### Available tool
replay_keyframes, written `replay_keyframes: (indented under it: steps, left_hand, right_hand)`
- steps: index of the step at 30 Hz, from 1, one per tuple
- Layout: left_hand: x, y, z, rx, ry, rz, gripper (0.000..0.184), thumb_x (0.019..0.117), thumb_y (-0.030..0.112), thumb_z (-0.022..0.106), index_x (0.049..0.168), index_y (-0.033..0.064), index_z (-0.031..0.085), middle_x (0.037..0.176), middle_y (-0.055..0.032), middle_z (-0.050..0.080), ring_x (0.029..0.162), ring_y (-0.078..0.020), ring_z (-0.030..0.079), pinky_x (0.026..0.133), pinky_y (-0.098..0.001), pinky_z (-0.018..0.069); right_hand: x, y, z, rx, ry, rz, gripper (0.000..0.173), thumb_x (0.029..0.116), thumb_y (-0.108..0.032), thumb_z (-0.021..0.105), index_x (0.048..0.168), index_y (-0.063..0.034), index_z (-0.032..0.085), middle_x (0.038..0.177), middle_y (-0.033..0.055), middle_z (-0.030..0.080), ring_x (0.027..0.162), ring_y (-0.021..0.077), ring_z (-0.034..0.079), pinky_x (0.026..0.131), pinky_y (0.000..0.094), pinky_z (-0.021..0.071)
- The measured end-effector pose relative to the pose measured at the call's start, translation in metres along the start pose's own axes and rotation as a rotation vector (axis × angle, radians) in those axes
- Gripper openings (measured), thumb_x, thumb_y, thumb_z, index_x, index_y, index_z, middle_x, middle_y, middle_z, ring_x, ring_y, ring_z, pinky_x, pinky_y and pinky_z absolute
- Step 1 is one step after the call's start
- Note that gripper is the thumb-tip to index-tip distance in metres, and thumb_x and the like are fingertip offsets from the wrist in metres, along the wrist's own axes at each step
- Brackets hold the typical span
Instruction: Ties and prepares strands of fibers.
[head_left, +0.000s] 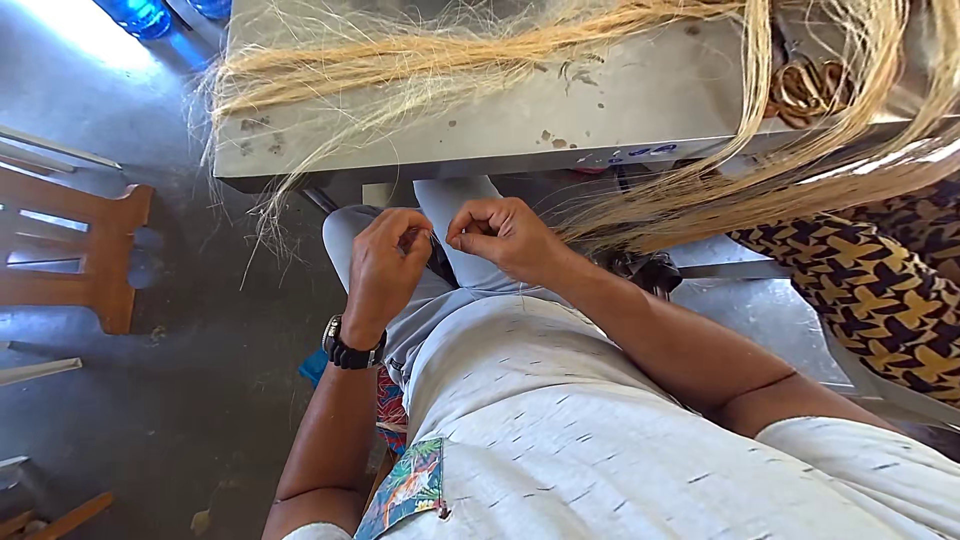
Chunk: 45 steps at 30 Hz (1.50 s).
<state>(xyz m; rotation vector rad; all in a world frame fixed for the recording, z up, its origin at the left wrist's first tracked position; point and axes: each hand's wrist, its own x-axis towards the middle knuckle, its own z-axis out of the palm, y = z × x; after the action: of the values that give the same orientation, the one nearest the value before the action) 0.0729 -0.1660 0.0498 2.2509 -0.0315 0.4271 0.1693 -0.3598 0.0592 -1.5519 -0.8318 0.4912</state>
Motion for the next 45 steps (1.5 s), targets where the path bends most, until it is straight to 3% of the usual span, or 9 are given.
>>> replay_keyframes:
  steps: [6, 13, 20, 23, 26, 29, 32, 36, 45]
  left_hand:
    - [-0.002, -0.002, -0.022, -0.346, -0.094, -0.092, 0.033, 0.1021, 0.009, 0.055, 0.135, 0.0106, 0.059, 0.102, -0.0064, 0.067, 0.069, -0.0139, 0.064, 0.058, -0.0277, 0.0578]
    - [-0.008, -0.004, -0.008, -0.530, 0.023, -0.138, 0.022, 0.1078, 0.026, 0.051, 0.118, 0.0097, 0.063, 0.087, -0.0029, 0.066, 0.062, -0.0107, 0.061, 0.055, -0.0237, 0.0544]
    - [-0.006, -0.001, -0.010, -0.506, 0.060, -0.120, 0.013, 0.1054, 0.017, 0.055, 0.111, 0.0097, 0.064, 0.087, -0.0023, 0.066, 0.064, -0.0100, 0.061, 0.057, -0.0236, 0.0550]
    - [-0.006, 0.000, -0.011, -0.482, 0.061, -0.118, 0.011, 0.1043, 0.014, 0.055, 0.110, 0.0094, 0.063, 0.086, -0.0023, 0.066, 0.064, -0.0098, 0.061, 0.057, -0.0232, 0.0547]
    - [-0.005, 0.002, -0.010, -0.442, 0.057, -0.087, 0.010, 0.1035, 0.012, 0.056, 0.109, 0.0083, 0.063, 0.086, -0.0027, 0.065, 0.065, -0.0097, 0.062, 0.057, -0.0232, 0.0548]
    - [-0.003, 0.006, -0.007, -0.401, 0.060, -0.042, 0.010, 0.1022, 0.010, 0.058, 0.109, 0.0075, 0.064, 0.086, -0.0028, 0.065, 0.065, -0.0095, 0.062, 0.057, -0.0228, 0.0547]
    - [-0.002, 0.007, -0.009, -0.370, 0.055, -0.024, 0.010, 0.1026, 0.012, 0.057, 0.109, 0.0083, 0.064, 0.085, -0.0020, 0.065, 0.065, -0.0091, 0.061, 0.057, -0.0224, 0.0541]
    - [-0.004, 0.007, -0.012, -0.396, 0.043, -0.041, 0.010, 0.1031, 0.012, 0.055, 0.109, 0.0089, 0.062, 0.083, -0.0021, 0.064, 0.063, -0.0096, 0.061, 0.055, -0.0232, 0.0545]
    - [-0.003, 0.004, -0.021, -0.430, -0.051, -0.068, 0.010, 0.1029, 0.011, 0.050, 0.105, 0.0082, 0.060, 0.077, -0.0032, 0.062, 0.059, -0.0104, 0.058, 0.051, -0.0226, 0.0509]
  right_hand:
    - [-0.002, -0.003, 0.002, 0.225, 0.106, 0.186, 0.007, 0.1010, -0.006, 0.062, 0.097, -0.0039, 0.067, 0.058, 0.0001, 0.046, 0.042, 0.0055, 0.034, 0.038, 0.0193, 0.0284]
    - [0.000, -0.004, 0.006, 0.301, 0.120, 0.215, 0.006, 0.1011, -0.007, 0.062, 0.098, -0.0045, 0.066, 0.061, 0.0000, 0.046, 0.043, 0.0045, 0.034, 0.038, 0.0178, 0.0288]
    - [-0.002, -0.003, 0.006, 0.188, 0.069, 0.184, 0.005, 0.0998, -0.005, 0.063, 0.098, -0.0024, 0.067, 0.064, 0.0012, 0.054, 0.047, 0.0056, 0.042, 0.041, 0.0188, 0.0335]
    - [-0.001, -0.004, 0.001, 0.159, -0.042, 0.166, 0.016, 0.1013, -0.008, 0.059, 0.114, -0.0002, 0.066, 0.089, 0.0072, 0.069, 0.075, 0.0133, 0.065, 0.068, 0.0285, 0.0572]
    - [0.003, -0.011, 0.002, 0.252, -0.102, 0.201, 0.027, 0.1036, -0.011, 0.055, 0.127, 0.0009, 0.061, 0.106, 0.0136, 0.071, 0.096, 0.0225, 0.072, 0.088, 0.0404, 0.0614]
    - [0.014, -0.017, 0.005, 0.260, -0.094, 0.224, 0.017, 0.1043, -0.009, 0.057, 0.117, 0.0008, 0.063, 0.097, 0.0110, 0.071, 0.078, 0.0169, 0.070, 0.070, 0.0310, 0.0612]
    - [0.021, -0.020, 0.007, 0.231, -0.058, 0.221, 0.009, 0.1025, -0.007, 0.060, 0.103, -0.0008, 0.066, 0.079, 0.0040, 0.063, 0.054, 0.0067, 0.051, 0.046, 0.0190, 0.0415]
    - [0.021, -0.018, 0.006, 0.231, -0.028, 0.198, 0.007, 0.1002, -0.005, 0.063, 0.098, -0.0017, 0.069, 0.069, -0.0014, 0.057, 0.050, 0.0026, 0.042, 0.044, 0.0173, 0.0328]
    - [0.017, -0.016, 0.007, 0.293, -0.080, 0.173, 0.010, 0.1007, -0.004, 0.062, 0.104, 0.0001, 0.071, 0.065, -0.0021, 0.056, 0.047, 0.0009, 0.041, 0.042, 0.0164, 0.0330]
